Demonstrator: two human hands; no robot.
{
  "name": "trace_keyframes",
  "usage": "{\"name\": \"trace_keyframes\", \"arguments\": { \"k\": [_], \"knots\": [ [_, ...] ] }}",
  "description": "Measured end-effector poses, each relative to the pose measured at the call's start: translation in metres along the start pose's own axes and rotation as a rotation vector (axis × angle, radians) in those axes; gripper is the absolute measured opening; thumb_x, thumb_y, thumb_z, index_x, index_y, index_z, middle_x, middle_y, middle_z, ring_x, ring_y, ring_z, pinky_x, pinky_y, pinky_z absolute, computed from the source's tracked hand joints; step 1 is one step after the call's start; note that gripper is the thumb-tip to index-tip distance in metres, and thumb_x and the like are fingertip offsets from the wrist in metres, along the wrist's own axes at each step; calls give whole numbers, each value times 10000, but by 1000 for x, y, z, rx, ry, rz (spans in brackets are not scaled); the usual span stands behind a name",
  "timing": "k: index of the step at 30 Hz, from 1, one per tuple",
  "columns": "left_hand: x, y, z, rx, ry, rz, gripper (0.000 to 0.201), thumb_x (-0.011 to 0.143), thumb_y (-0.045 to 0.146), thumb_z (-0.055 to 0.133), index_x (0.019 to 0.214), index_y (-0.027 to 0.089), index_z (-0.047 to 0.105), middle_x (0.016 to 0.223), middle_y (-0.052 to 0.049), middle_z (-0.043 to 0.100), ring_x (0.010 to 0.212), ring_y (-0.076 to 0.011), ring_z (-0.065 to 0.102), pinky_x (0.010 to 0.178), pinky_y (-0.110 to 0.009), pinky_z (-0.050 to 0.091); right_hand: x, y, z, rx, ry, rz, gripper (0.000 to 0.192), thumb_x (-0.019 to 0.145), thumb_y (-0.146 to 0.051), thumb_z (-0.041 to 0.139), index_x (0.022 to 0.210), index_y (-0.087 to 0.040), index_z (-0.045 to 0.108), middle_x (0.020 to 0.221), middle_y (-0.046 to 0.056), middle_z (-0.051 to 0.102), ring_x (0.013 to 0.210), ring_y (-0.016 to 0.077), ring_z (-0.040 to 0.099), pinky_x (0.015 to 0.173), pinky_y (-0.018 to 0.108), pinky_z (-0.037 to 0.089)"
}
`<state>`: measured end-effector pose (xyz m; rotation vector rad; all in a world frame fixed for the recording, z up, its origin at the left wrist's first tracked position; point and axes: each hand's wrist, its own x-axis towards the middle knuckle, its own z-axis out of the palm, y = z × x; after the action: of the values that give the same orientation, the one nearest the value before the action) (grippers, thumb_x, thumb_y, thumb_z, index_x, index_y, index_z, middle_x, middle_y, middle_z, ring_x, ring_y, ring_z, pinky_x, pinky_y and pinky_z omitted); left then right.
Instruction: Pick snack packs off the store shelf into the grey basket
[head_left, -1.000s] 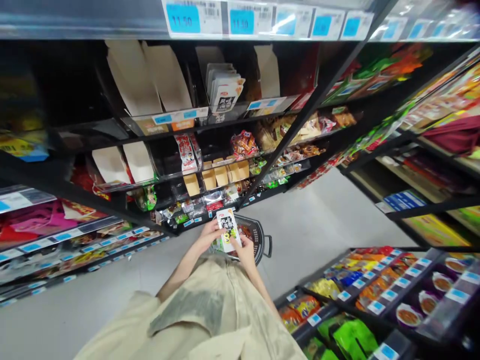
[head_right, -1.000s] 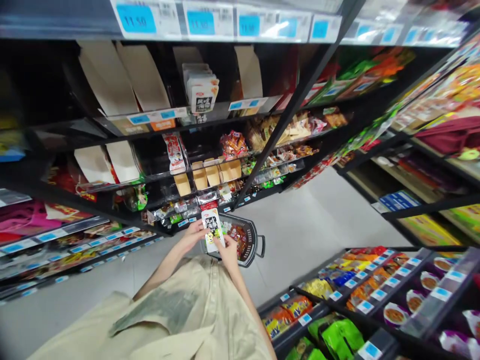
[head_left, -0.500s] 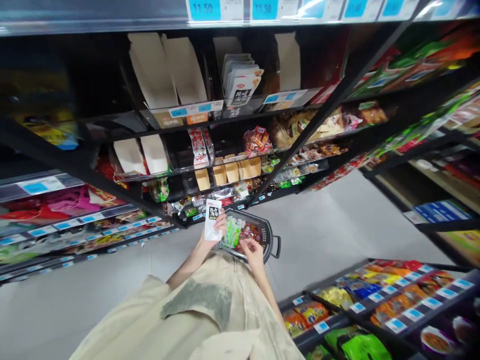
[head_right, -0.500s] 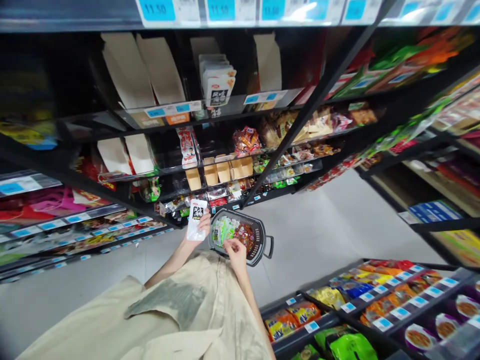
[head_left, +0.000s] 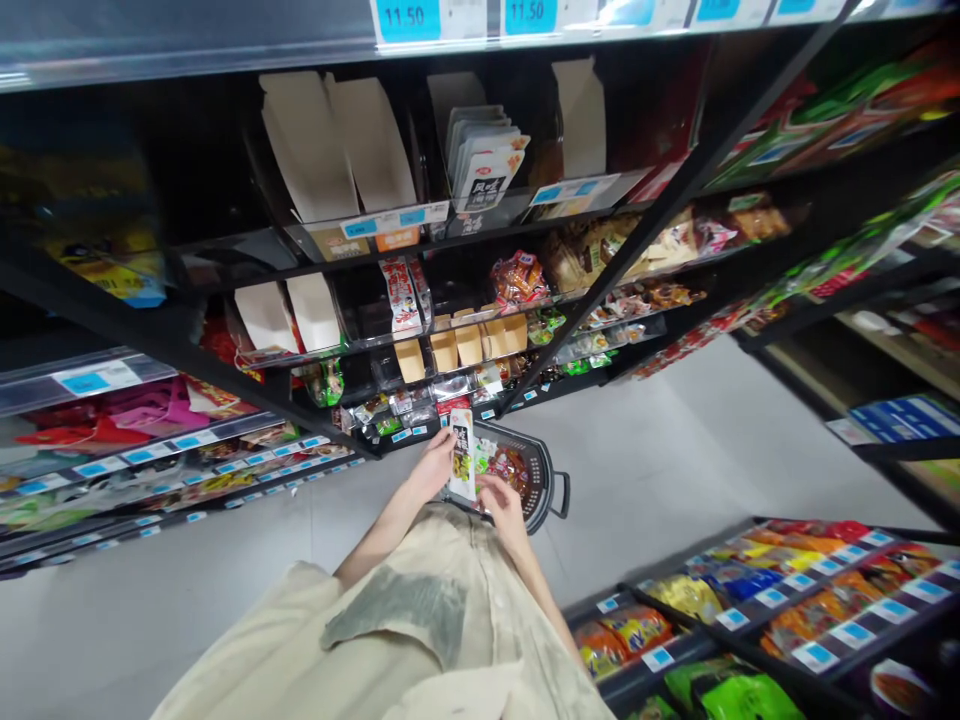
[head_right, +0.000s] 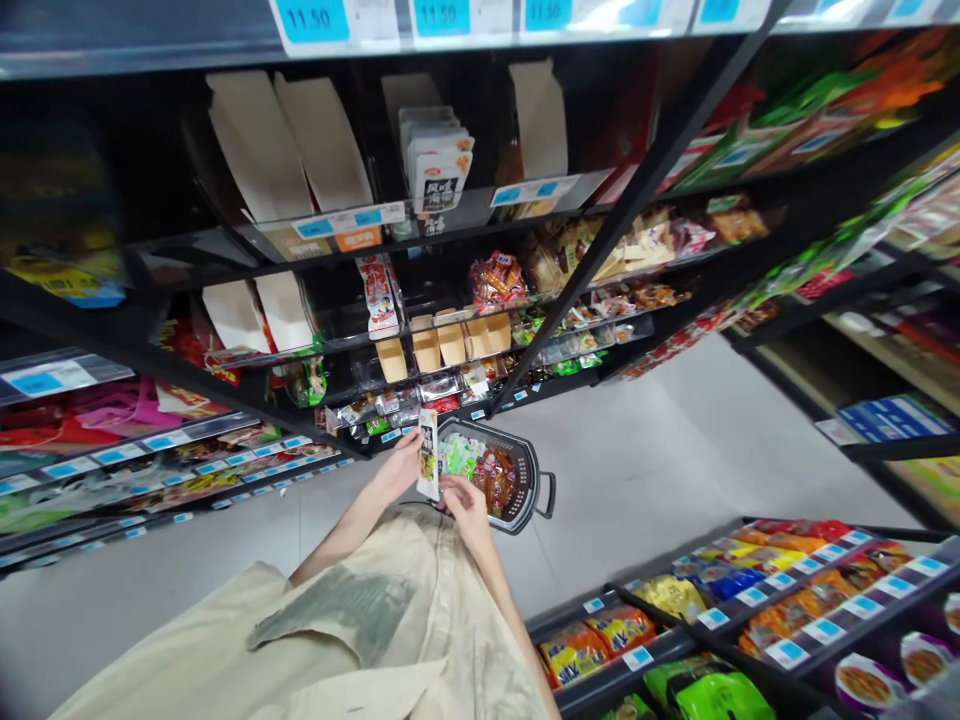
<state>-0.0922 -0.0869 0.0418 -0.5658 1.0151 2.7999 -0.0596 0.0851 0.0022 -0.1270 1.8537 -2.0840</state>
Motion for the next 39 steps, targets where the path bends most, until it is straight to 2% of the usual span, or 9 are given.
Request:
{"name": "trace_keyframes", "arguments": {
  "k": [8,14,18,21,24,28,31,35,39],
  "knots": [
    [0,7,-5,479,-198,32,520,651,380,943,1041,149,686,1036,-94,759,941,-218,714,876,-313,539,2,21,-5,-59,267,-29,501,774,-626,751,840,-129,739,785,100,706,684,199,641,614,292,545],
    [2,45,-1,890,-437,-230,537,661,542,891,964,112,780,921,-132,773,790,-243,734,711,-334,580,5,26,-10,-27,340,-32,522,736,-630,782,878,-128,775,829,139,735,693,240,670,600,324,580],
    [4,86,19,962,-477,-156,495,679,559,872,910,126,808,930,-127,783,790,-241,744,740,-355,612,11,22,-10,-2,318,-54,509,715,-636,794,846,-144,786,748,128,730,588,222,640,539,314,555],
    [10,135,44,962,-367,103,464,676,556,876,841,127,815,859,-127,785,753,-252,745,739,-379,630,14,21,-13,-24,318,-71,513,703,-651,793,825,-153,796,780,144,749,598,237,660,556,324,569],
    [15,194,75,960,-202,538,435,741,568,828,757,134,814,831,-134,786,791,-277,756,805,-423,639,14,23,-15,-43,308,-58,530,698,-668,784,818,-151,795,756,139,746,577,235,652,569,332,575],
    [23,263,118,1014,-3,1062,366,824,522,775,877,166,839,932,-108,800,947,-291,763,942,-443,613,13,28,-17,-84,302,-66,547,696,-683,777,817,-150,795,796,150,758,616,253,675,589,337,577],
    [34,301,145,1084,14,1391,352,880,471,742,1029,164,829,1033,-98,795,978,-268,765,970,-405,604,13,30,-20,-128,291,-70,556,725,-689,753,842,-148,800,883,169,772,679,272,699,615,340,581],
    [55,336,168,1197,-35,1633,335,941,405,672,1160,183,796,1185,-74,760,1079,-256,745,1016,-396,586,12,33,-25,-161,280,-58,602,745,-725,714,863,-142,804,904,175,774,715,285,709,624,341,578],
    [76,360,188,1279,-72,1655,274,958,304,635,1151,199,799,1224,-50,749,1166,-245,710,1072,-396,543,11,42,-29,-179,282,-45,625,741,-739,711,880,-137,807,913,171,774,718,283,713,621,333,573]
  ]
}}
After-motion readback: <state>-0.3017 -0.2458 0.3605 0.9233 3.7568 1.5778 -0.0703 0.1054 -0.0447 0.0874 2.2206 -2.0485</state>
